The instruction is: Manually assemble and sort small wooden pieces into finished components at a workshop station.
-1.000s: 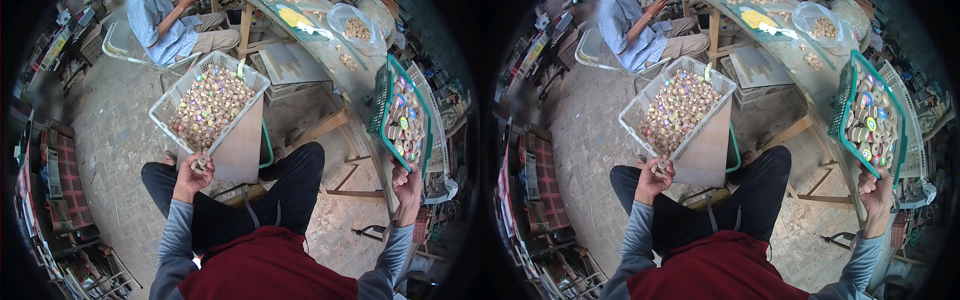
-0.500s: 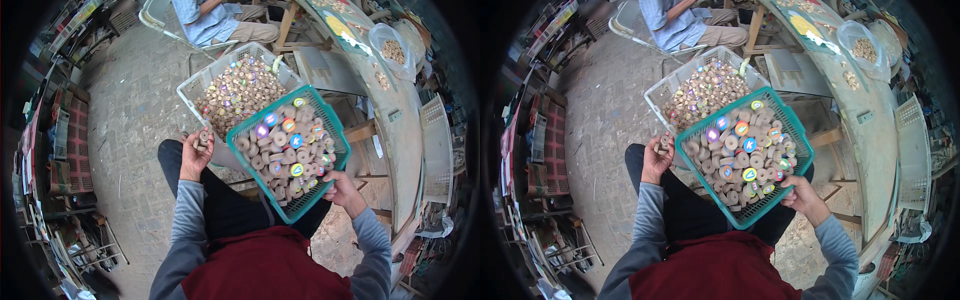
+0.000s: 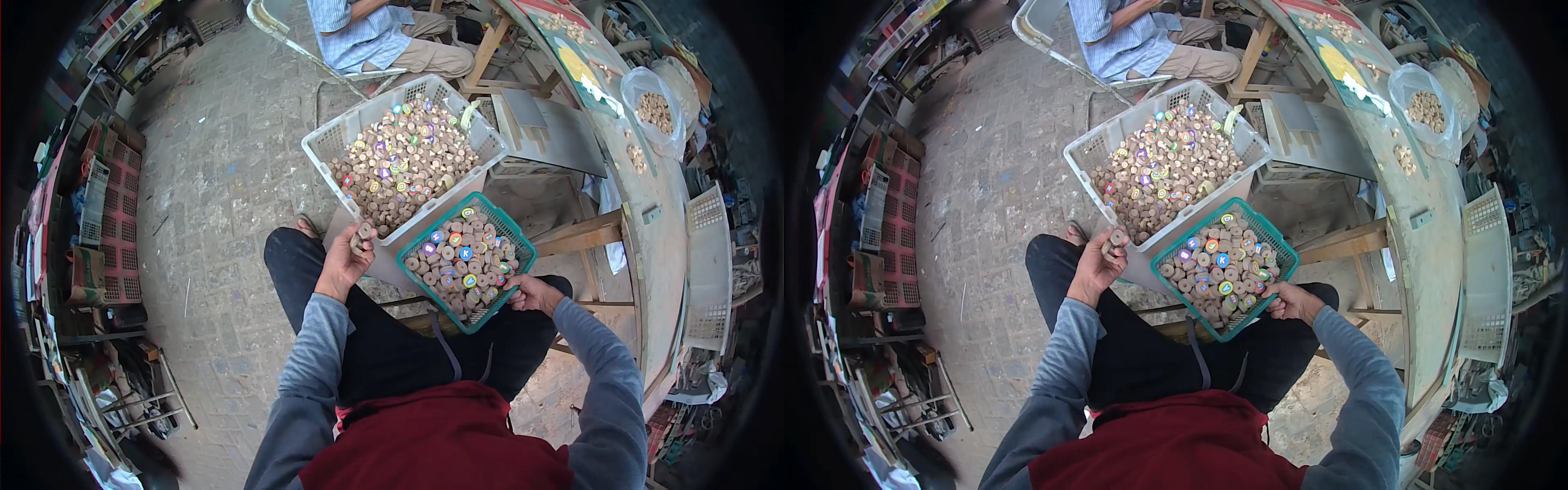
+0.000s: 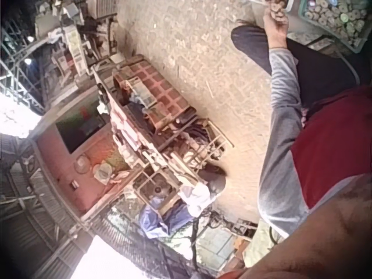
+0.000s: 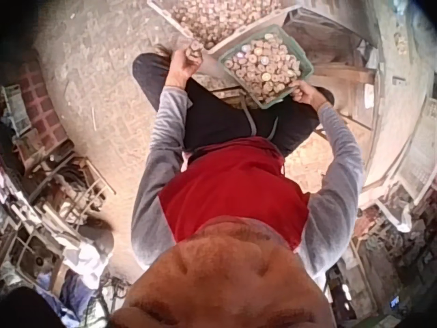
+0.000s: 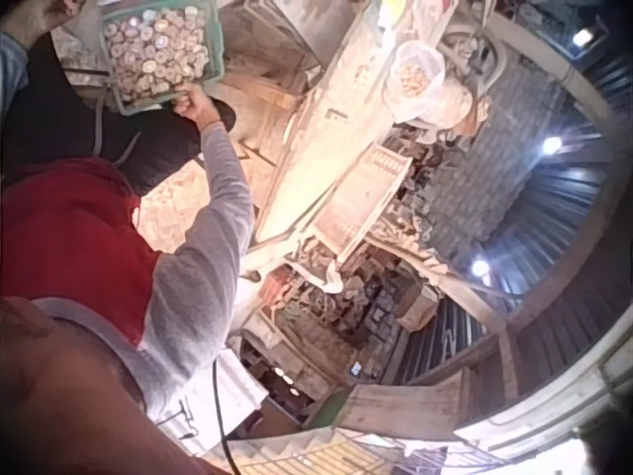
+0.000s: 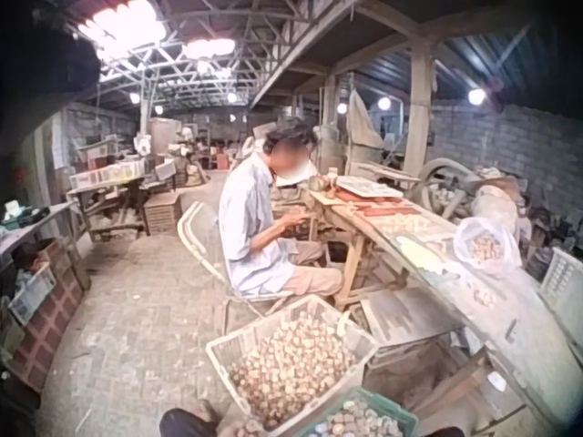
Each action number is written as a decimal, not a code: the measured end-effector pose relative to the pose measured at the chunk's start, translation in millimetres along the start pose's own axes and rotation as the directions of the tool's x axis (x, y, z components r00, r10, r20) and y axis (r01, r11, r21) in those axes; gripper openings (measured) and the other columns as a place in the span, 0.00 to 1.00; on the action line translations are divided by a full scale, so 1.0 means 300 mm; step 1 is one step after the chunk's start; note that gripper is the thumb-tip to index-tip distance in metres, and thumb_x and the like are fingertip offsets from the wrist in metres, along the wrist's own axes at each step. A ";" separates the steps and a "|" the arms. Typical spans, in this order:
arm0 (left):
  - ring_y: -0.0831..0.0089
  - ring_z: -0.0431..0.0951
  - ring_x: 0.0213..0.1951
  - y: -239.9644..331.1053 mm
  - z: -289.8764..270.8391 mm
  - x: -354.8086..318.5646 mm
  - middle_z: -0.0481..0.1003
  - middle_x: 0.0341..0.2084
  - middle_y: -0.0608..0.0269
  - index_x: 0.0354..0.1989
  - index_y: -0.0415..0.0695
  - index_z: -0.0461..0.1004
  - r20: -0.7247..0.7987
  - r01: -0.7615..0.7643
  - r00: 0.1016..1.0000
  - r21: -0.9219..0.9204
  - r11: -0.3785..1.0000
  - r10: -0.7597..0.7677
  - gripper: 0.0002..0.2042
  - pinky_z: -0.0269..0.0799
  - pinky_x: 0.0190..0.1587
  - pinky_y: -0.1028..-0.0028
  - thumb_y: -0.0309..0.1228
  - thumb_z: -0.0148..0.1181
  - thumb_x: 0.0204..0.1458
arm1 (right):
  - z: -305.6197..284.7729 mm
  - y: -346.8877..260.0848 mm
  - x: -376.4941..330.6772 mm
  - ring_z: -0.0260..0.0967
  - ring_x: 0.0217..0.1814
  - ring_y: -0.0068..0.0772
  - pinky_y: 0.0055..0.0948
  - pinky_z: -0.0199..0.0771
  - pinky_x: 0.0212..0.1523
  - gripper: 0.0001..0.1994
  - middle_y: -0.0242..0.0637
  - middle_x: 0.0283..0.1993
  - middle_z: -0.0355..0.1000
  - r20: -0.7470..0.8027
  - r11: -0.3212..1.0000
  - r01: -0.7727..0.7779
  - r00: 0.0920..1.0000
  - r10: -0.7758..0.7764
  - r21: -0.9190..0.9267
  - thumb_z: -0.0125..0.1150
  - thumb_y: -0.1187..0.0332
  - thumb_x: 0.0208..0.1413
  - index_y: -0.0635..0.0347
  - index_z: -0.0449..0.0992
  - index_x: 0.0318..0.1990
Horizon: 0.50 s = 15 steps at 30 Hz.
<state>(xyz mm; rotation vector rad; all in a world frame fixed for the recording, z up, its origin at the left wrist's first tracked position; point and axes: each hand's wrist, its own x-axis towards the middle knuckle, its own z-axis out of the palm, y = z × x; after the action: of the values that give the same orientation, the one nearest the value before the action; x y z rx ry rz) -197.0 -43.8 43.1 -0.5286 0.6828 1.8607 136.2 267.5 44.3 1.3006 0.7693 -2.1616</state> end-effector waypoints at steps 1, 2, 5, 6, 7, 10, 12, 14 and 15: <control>0.78 0.71 0.21 -0.005 0.004 0.008 0.77 0.29 0.59 0.45 0.43 0.74 -0.001 -0.001 1.000 -0.003 1.000 0.001 0.12 0.66 0.21 0.83 0.36 0.59 0.58 | -0.009 -0.014 0.026 0.47 0.12 0.14 0.18 0.46 0.13 0.08 0.22 0.14 0.55 -0.001 1.000 -0.002 1.000 0.002 -0.003 0.58 0.71 0.50 0.51 0.64 0.24; 0.79 0.71 0.21 -0.011 0.002 0.012 0.77 0.29 0.60 0.45 0.44 0.74 -0.013 -0.005 1.000 0.036 0.999 0.006 0.12 0.66 0.21 0.83 0.37 0.59 0.58 | -0.017 -0.025 0.053 0.47 0.12 0.14 0.18 0.46 0.13 0.08 0.22 0.14 0.55 0.013 1.000 -0.026 1.000 0.026 -0.005 0.58 0.71 0.51 0.50 0.64 0.25; 0.80 0.71 0.21 -0.031 0.002 0.015 0.77 0.29 0.61 0.45 0.45 0.74 -0.035 -0.001 0.999 0.119 0.993 0.005 0.12 0.66 0.22 0.83 0.38 0.60 0.58 | -0.047 -0.046 0.156 0.47 0.12 0.14 0.17 0.46 0.13 0.08 0.22 0.13 0.54 0.037 0.998 -0.058 0.998 0.058 0.003 0.58 0.70 0.51 0.49 0.64 0.25; 0.81 0.70 0.21 -0.038 0.006 0.017 0.77 0.29 0.62 0.44 0.46 0.74 -0.038 0.002 0.999 0.160 0.987 0.004 0.12 0.66 0.22 0.84 0.38 0.60 0.58 | -0.062 -0.046 0.200 0.47 0.11 0.14 0.17 0.46 0.13 0.09 0.22 0.13 0.54 0.040 0.999 -0.033 0.999 0.033 -0.016 0.58 0.70 0.51 0.49 0.64 0.25; 0.81 0.70 0.21 -0.048 0.009 0.020 0.77 0.29 0.62 0.44 0.46 0.74 -0.043 0.010 0.999 0.166 0.986 -0.003 0.12 0.66 0.22 0.84 0.38 0.60 0.58 | -0.087 -0.043 0.251 0.47 0.11 0.14 0.17 0.46 0.13 0.09 0.22 0.13 0.54 0.044 0.999 -0.009 0.999 0.011 -0.036 0.58 0.70 0.51 0.48 0.64 0.25; 0.81 0.71 0.22 -0.060 0.022 0.031 0.77 0.31 0.63 0.44 0.46 0.73 -0.066 -0.009 0.997 0.259 0.966 0.027 0.12 0.67 0.23 0.84 0.38 0.62 0.57 | -0.128 -0.041 0.349 0.46 0.11 0.13 0.18 0.46 0.12 0.09 0.22 0.13 0.54 0.016 0.999 0.006 1.000 -0.006 -0.045 0.59 0.69 0.50 0.48 0.63 0.25; 0.81 0.71 0.22 -0.066 0.023 0.032 0.76 0.32 0.63 0.44 0.45 0.72 -0.046 0.004 0.999 0.331 0.944 0.012 0.13 0.68 0.24 0.85 0.38 0.64 0.56 | -0.129 -0.036 0.387 0.45 0.11 0.13 0.18 0.45 0.12 0.12 0.21 0.13 0.53 -0.041 0.996 -0.038 0.999 0.035 -0.077 0.60 0.66 0.51 0.46 0.61 0.24; 0.81 0.71 0.22 -0.075 0.045 0.032 0.76 0.31 0.64 0.43 0.45 0.73 -0.058 0.017 0.998 0.347 0.938 0.003 0.13 0.69 0.24 0.84 0.38 0.65 0.55 | -0.097 -0.044 0.396 0.44 0.11 0.13 0.18 0.44 0.12 0.12 0.21 0.13 0.52 -0.121 0.991 -0.082 0.990 0.069 -0.103 0.61 0.64 0.51 0.46 0.61 0.24; 0.81 0.71 0.22 -0.085 0.062 0.037 0.75 0.31 0.64 0.42 0.44 0.73 -0.059 0.021 0.998 0.357 0.934 0.000 0.14 0.69 0.24 0.84 0.38 0.65 0.55 | -0.085 -0.049 0.387 0.44 0.11 0.13 0.17 0.44 0.12 0.13 0.20 0.13 0.51 -0.206 0.983 -0.123 0.974 0.094 -0.137 0.62 0.62 0.52 0.45 0.61 0.25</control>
<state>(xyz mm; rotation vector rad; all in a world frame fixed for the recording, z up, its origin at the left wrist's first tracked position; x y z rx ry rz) -178.3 -16.2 44.2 -0.3471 1.0307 1.6633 93.4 280.9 -66.9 1.4597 0.8975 -1.8704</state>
